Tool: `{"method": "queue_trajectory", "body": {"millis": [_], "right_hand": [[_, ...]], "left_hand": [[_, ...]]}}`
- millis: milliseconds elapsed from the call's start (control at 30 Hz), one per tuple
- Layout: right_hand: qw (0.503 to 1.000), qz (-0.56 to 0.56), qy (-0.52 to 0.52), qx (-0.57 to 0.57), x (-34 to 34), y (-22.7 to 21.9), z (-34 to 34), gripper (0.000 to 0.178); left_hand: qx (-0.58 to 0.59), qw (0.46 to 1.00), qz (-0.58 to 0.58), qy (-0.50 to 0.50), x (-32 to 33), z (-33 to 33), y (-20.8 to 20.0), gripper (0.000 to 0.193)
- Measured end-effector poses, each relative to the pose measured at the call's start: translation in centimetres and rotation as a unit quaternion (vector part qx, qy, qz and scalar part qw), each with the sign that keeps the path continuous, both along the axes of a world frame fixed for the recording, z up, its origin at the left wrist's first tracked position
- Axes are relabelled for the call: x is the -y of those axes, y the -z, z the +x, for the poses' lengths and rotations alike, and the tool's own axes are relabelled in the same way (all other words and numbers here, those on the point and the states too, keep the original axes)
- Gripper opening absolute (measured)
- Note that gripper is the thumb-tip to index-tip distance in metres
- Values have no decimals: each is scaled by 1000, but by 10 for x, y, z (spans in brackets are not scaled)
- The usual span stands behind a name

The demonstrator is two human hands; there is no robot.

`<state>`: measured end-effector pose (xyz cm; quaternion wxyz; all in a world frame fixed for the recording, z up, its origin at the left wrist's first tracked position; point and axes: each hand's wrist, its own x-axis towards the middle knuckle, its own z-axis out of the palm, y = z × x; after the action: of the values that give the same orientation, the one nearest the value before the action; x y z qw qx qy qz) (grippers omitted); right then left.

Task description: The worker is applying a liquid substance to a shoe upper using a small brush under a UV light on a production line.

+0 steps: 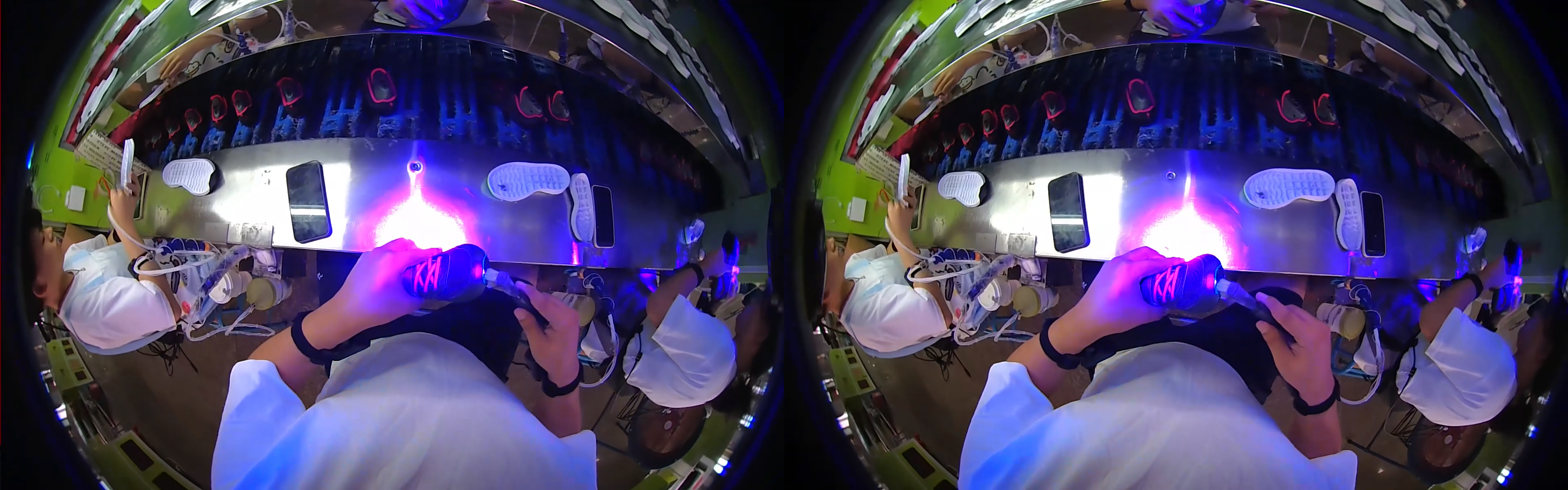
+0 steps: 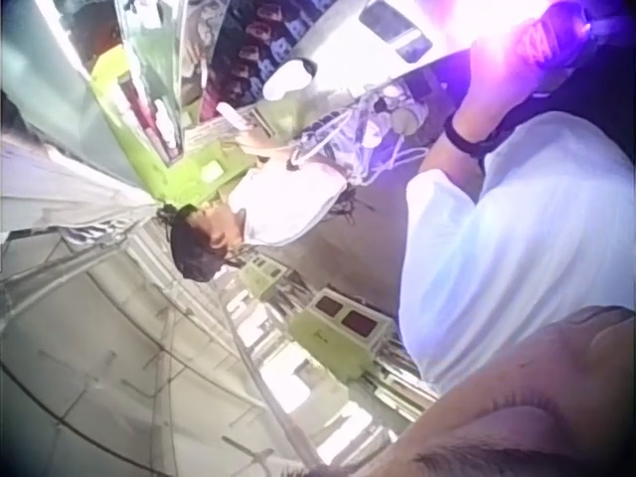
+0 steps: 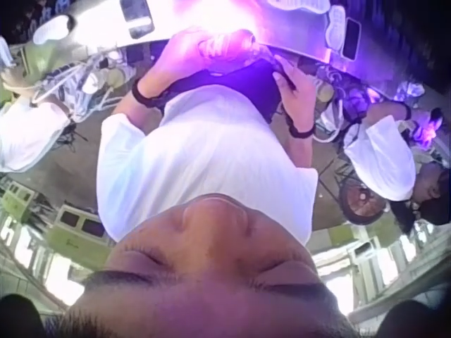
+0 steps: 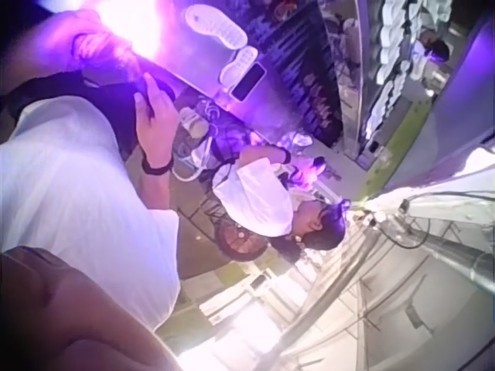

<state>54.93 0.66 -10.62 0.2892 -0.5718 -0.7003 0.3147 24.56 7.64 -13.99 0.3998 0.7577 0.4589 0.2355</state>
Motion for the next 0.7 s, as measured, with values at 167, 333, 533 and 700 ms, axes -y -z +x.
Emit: {"method": "queue_trajectory", "body": {"millis": [167, 333, 533, 700], "right_hand": [[952, -181, 71, -237, 5, 31, -11, 44], [947, -190, 90, -244, -16, 14, -10, 45], [976, -117, 37, -181, -30, 8, 0, 45], [964, -157, 24, -214, -19, 23, 15, 44]], "left_hand": [[75, 991, -111, 18, 3, 0, 2, 81], [167, 902, -398, 16, 2, 5, -3, 81], [209, 926, -313, 38, 2, 13, 1, 82], [208, 916, -339, 59, -1, 19, 0, 74]]}}
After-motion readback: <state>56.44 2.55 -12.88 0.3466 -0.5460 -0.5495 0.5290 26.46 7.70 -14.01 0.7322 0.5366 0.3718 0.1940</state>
